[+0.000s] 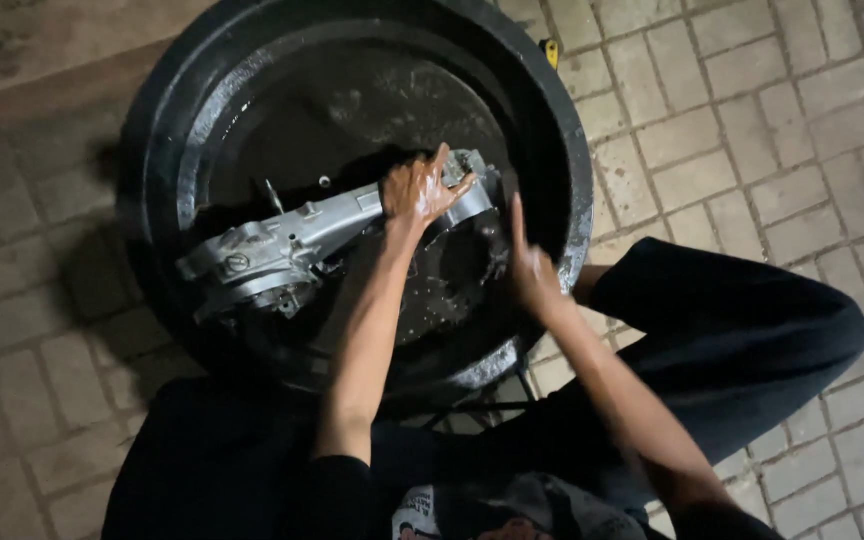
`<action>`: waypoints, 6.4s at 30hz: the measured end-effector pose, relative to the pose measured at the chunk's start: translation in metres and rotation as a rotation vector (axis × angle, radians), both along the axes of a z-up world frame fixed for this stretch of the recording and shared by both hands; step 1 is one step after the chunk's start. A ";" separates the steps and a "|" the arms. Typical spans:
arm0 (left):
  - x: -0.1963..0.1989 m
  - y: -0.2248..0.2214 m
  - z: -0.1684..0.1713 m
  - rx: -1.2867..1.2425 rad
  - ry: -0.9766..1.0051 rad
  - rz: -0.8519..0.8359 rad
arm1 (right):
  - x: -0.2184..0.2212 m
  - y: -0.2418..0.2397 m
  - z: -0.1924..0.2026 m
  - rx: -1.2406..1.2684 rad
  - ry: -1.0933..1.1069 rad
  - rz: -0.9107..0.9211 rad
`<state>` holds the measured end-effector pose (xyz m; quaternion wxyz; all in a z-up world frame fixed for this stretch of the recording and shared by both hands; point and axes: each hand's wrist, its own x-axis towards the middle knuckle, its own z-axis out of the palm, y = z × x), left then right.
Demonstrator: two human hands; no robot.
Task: Brushing and cleaning a metal engine component in a basin of liquid
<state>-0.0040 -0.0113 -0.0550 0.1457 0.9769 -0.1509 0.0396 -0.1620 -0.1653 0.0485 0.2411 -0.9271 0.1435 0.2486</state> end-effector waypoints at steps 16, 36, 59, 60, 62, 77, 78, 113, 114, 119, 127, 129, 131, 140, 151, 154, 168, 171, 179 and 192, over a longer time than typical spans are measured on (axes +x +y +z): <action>0.004 0.005 0.017 -0.029 0.225 -0.050 | 0.023 0.008 0.026 -0.022 0.137 -0.063; 0.009 0.007 0.024 0.014 0.202 -0.039 | 0.081 0.005 -0.001 -0.085 -0.051 -0.044; -0.002 0.008 0.035 -0.014 0.145 -0.076 | 0.028 0.002 0.008 0.015 0.036 -0.038; 0.000 0.007 0.043 0.001 0.108 -0.077 | 0.045 -0.002 0.010 -0.006 -0.038 -0.001; 0.004 0.010 0.054 0.015 0.145 -0.074 | 0.071 -0.012 -0.012 -0.032 -0.065 0.011; 0.006 0.009 0.050 -0.042 0.142 -0.096 | 0.079 -0.001 -0.002 -0.100 -0.092 0.023; 0.007 0.010 0.049 -0.037 0.157 -0.093 | 0.084 0.001 -0.005 -0.141 -0.100 0.017; 0.006 0.008 0.043 -0.029 0.211 -0.076 | 0.017 0.004 0.007 -0.027 0.050 -0.040; 0.004 0.007 0.039 -0.026 0.201 -0.068 | 0.009 0.003 -0.002 -0.036 0.109 -0.065; -0.002 0.009 0.026 -0.040 0.059 -0.073 | 0.076 -0.005 -0.015 -0.126 -0.040 0.000; 0.006 0.011 0.059 0.005 0.254 -0.059 | 0.019 0.007 0.018 -0.029 -0.004 -0.027; -0.001 0.011 0.057 -0.022 0.257 -0.080 | 0.010 0.001 0.003 -0.075 0.066 -0.010; -0.001 0.009 0.049 0.002 0.269 -0.076 | 0.043 0.001 0.011 -0.048 0.010 -0.012; 0.004 0.008 0.060 0.011 0.321 -0.072 | 0.023 0.005 0.015 -0.040 -0.040 0.008; 0.002 0.008 0.028 -0.007 0.130 -0.039 | 0.075 0.005 -0.003 -0.177 -0.133 0.046; 0.012 0.007 0.026 -0.021 0.209 -0.044 | 0.038 0.004 0.010 -0.016 -0.034 -0.029; -0.003 0.008 0.062 0.001 0.260 -0.020 | 0.026 0.015 0.025 -0.004 0.087 -0.124; -0.005 0.009 0.050 -0.023 0.232 -0.043 | 0.004 0.009 0.005 0.022 0.118 -0.102; -0.005 0.010 0.049 -0.035 0.190 -0.051 | 0.070 0.003 -0.001 -0.055 -0.058 -0.023; 0.006 0.007 0.011 -0.153 -0.032 -0.023 | 0.088 -0.007 -0.006 -0.087 -0.056 -0.054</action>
